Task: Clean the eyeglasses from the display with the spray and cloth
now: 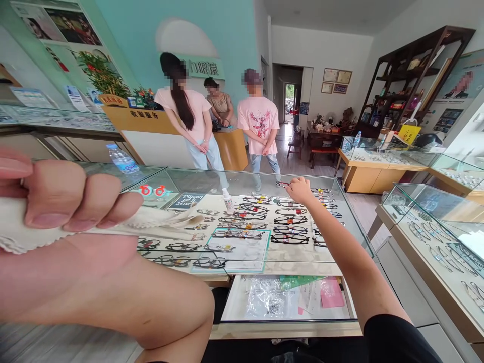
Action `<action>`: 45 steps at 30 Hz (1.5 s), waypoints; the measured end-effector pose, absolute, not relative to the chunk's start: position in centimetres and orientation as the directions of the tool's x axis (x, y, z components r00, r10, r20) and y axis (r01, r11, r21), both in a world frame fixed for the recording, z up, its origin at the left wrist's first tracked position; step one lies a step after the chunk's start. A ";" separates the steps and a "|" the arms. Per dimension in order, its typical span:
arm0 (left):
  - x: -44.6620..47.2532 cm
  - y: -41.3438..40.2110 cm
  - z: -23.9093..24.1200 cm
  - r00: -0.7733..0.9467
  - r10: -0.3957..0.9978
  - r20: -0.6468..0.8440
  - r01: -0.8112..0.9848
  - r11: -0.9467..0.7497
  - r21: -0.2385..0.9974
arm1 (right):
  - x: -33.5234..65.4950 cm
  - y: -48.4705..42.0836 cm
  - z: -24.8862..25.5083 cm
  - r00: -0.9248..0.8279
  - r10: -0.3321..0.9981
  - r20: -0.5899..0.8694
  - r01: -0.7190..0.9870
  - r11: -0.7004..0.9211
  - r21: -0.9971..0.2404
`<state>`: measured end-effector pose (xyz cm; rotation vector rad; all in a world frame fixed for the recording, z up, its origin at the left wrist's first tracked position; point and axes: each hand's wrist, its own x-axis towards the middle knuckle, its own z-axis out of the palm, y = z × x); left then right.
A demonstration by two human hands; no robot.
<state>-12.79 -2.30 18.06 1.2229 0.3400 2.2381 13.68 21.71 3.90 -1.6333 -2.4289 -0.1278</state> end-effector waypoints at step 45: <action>-2.6 8.7 1.1 0.736 0.665 -0.128 -0.223 0.416 0.882 | 18.9 6.0 -2.8 -0.488 0.493 0.721 0.706 0.708 -0.007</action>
